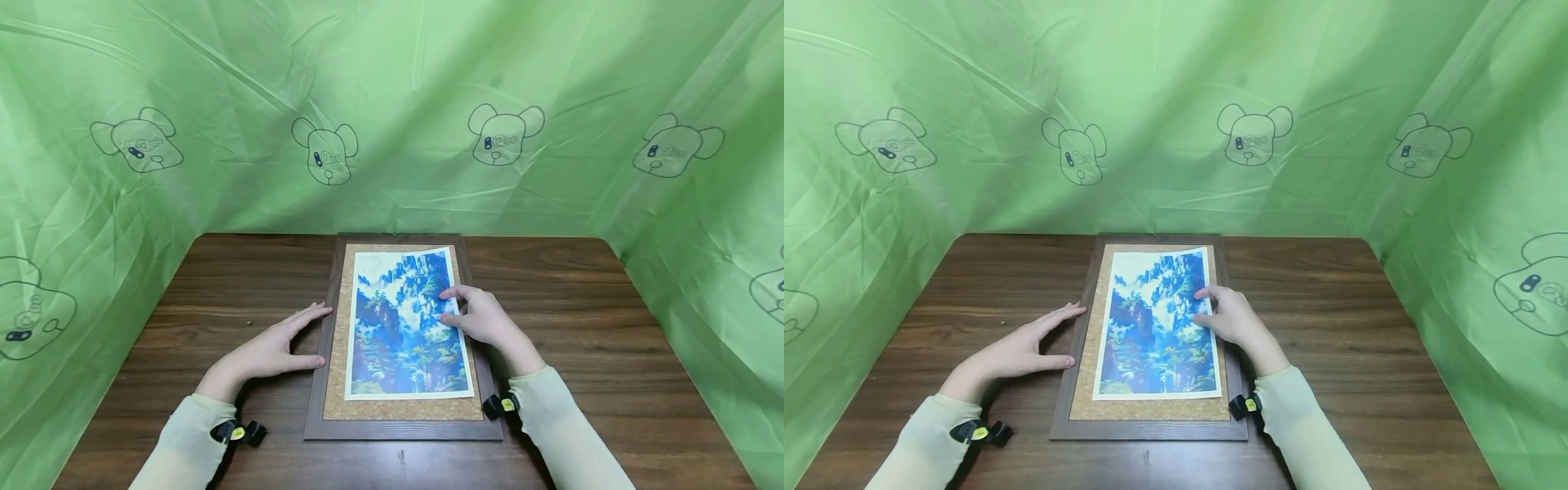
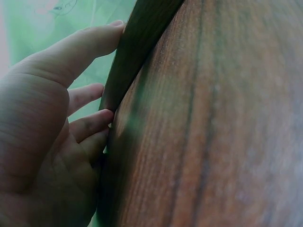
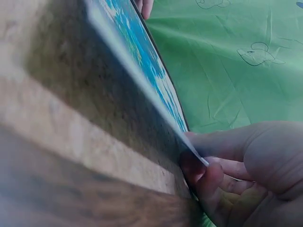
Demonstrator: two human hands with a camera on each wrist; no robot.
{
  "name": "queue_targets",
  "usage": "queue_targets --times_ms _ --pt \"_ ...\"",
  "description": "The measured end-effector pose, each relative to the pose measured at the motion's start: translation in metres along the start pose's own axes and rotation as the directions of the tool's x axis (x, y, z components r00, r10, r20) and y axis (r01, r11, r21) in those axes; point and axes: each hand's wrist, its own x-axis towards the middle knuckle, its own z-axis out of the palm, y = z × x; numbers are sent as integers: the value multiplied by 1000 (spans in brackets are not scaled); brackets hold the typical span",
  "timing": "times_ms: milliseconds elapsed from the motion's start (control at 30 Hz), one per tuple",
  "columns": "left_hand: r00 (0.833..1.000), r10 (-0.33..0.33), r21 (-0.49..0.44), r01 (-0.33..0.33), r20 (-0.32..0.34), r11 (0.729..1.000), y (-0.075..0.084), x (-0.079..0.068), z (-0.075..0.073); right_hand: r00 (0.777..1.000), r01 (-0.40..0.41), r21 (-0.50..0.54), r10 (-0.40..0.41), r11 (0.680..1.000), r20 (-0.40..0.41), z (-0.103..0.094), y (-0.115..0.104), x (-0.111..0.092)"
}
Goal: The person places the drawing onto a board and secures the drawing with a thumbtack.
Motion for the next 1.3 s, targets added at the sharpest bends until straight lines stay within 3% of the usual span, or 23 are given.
queue_targets --times_ms 133,233,367,500,800,900,1000,1133,1200,1300 --pt "1000 3 4 -3 0 1000 0 0 -1 999 25 -82 -27 996 -30 -1 -2 1" --pt "1000 1 7 -1 0 1000 0 1 -2 998 1 -126 -8 992 -57 -3 -2 1" --pt "1000 6 3 -6 -1 1000 0 1 -2 997 -55 -134 47 989 -61 -6 1 -1" --pt "1000 14 7 -14 -8 1000 -1 1 -2 999 -39 -129 34 991 -40 -8 3 0" --pt "1000 6 33 -5 -4 999 0 -1 -1 996 13 -17 -15 1000 -91 -25 23 3" --pt "998 41 80 -37 -54 996 -1 -2 -8 998 5 68 0 998 -61 -32 36 1" --pt "977 59 119 -35 -205 992 -6 -9 -30 1000 -15 188 15 982 -2 -33 46 5" --pt "909 -5 82 43 -416 996 -25 -26 -62 998 -31 270 17 962 55 -35 55 8" --pt "892 -61 49 93 -448 994 -39 -37 -71 998 -34 267 16 963 66 -36 58 7" --pt "889 -144 -13 154 -435 988 -61 -52 -79 997 -24 256 5 966 76 -37 61 6"
